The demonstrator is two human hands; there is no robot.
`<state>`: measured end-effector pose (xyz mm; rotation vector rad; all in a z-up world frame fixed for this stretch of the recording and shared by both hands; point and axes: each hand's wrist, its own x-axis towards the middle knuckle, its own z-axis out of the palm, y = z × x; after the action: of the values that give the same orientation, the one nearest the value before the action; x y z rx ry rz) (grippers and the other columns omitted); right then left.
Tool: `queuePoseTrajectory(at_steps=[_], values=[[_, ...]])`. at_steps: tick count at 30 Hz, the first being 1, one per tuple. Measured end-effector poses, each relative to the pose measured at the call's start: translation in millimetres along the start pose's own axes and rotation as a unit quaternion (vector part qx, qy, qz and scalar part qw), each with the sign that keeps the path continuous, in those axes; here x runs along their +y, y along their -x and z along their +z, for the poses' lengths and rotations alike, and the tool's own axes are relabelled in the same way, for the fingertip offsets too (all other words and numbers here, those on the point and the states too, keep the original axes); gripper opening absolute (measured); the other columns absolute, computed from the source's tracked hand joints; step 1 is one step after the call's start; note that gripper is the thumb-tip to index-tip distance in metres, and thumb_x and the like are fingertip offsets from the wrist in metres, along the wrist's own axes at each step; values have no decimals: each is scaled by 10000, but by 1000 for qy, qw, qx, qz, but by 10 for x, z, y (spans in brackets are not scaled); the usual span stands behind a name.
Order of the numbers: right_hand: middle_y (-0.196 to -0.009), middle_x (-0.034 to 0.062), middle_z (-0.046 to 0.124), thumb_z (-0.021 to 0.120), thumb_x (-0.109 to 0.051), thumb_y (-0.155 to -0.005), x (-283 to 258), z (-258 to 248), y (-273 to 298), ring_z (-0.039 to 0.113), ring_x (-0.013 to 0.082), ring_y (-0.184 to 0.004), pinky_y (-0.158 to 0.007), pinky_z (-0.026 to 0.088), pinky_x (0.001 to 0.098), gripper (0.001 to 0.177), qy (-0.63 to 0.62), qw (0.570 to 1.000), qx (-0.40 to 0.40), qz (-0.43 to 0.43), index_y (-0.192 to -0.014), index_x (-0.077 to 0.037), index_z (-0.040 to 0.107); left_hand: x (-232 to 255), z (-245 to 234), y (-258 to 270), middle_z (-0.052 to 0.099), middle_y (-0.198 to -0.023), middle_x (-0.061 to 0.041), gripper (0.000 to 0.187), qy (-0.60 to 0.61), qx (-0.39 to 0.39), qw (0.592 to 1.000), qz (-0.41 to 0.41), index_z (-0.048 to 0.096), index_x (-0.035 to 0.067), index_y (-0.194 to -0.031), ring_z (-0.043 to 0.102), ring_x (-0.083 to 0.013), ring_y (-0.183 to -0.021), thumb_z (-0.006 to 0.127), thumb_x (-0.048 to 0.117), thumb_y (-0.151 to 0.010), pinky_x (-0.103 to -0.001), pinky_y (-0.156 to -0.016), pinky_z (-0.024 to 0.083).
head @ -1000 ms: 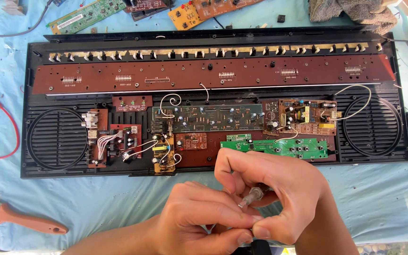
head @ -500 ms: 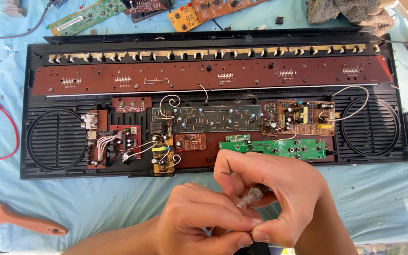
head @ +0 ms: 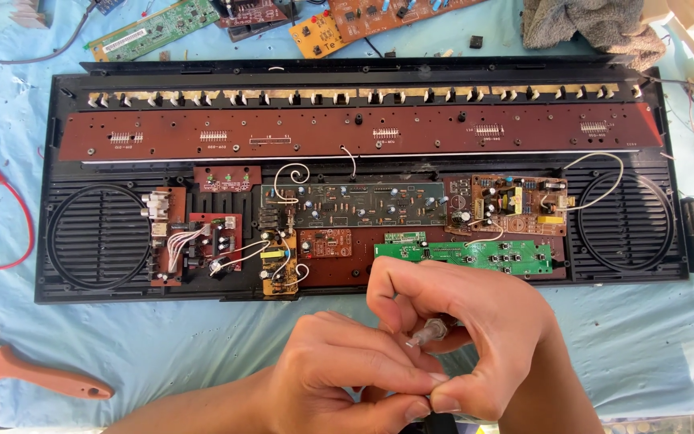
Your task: The person works on the internal circuitry of a disassembled electronic device, likely a keyboard or synthesizer. They use a screwdriver to manipulate small components and wires on the circuit board, occasionally adjusting their grip and position.
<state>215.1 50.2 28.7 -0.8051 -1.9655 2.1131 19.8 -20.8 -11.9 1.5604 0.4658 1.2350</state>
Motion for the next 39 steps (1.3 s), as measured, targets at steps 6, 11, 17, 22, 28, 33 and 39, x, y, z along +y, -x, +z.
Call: queuePoseTrajectory(at_steps=[6,11,17,22,28,33,39], values=[[-737,-38,515,705,-662,-842,77,-14,-85,334,53,-522,-438,267,226,594,-43,983,29,-176,-877,-127,449,10,-24,14,777,-959,-122,177,-18,0,1000,-1,706,42,-1141,791,-259,-840,671,174,-1027,-350,-771,669],[-771,48,512,703,-418,-1027,154,83,-301,405,167,-594,-523,377,298,450,-268,858,161,-407,-859,-135,397,58,-80,9,746,-916,-48,174,-71,-14,996,52,726,106,-1130,733,-177,-728,603,218,-1082,-297,-624,542],[-754,-7,393,545,-372,-1056,38,146,-404,338,116,-615,-552,340,254,369,-290,780,327,-447,-819,-149,371,44,-84,-5,723,-874,-63,238,-62,3,996,67,714,77,-1066,698,-200,-681,538,235,-1092,-309,-582,515],[-734,-22,380,536,-347,-1065,21,167,-411,340,105,-608,-553,327,244,338,-313,771,325,-449,-833,-153,384,36,-102,-2,726,-874,-60,251,-66,6,996,64,716,80,-1047,692,-199,-674,529,241,-1092,-311,-583,517],[-710,-24,380,535,-344,-1063,19,170,-384,347,108,-579,-538,328,252,343,-320,769,322,-449,-827,-152,376,33,-117,-21,718,-851,-65,301,-76,3,995,67,717,75,-1038,681,-206,-658,494,267,-1103,-318,-575,496],[-703,-31,386,551,-343,-1061,6,170,-369,356,102,-572,-535,328,252,343,-317,771,318,-452,-828,-159,379,20,-104,-30,699,-809,-55,345,-74,17,995,62,718,72,-1003,671,-204,-647,477,295,-1106,-321,-570,490],[-705,-19,407,566,-336,-1055,4,183,-352,373,115,-575,-537,333,260,333,-317,778,306,-448,-836,-155,392,25,-110,-32,694,-810,-50,363,-85,25,994,61,719,80,-996,664,-192,-644,462,308,-1110,-320,-561,486]])
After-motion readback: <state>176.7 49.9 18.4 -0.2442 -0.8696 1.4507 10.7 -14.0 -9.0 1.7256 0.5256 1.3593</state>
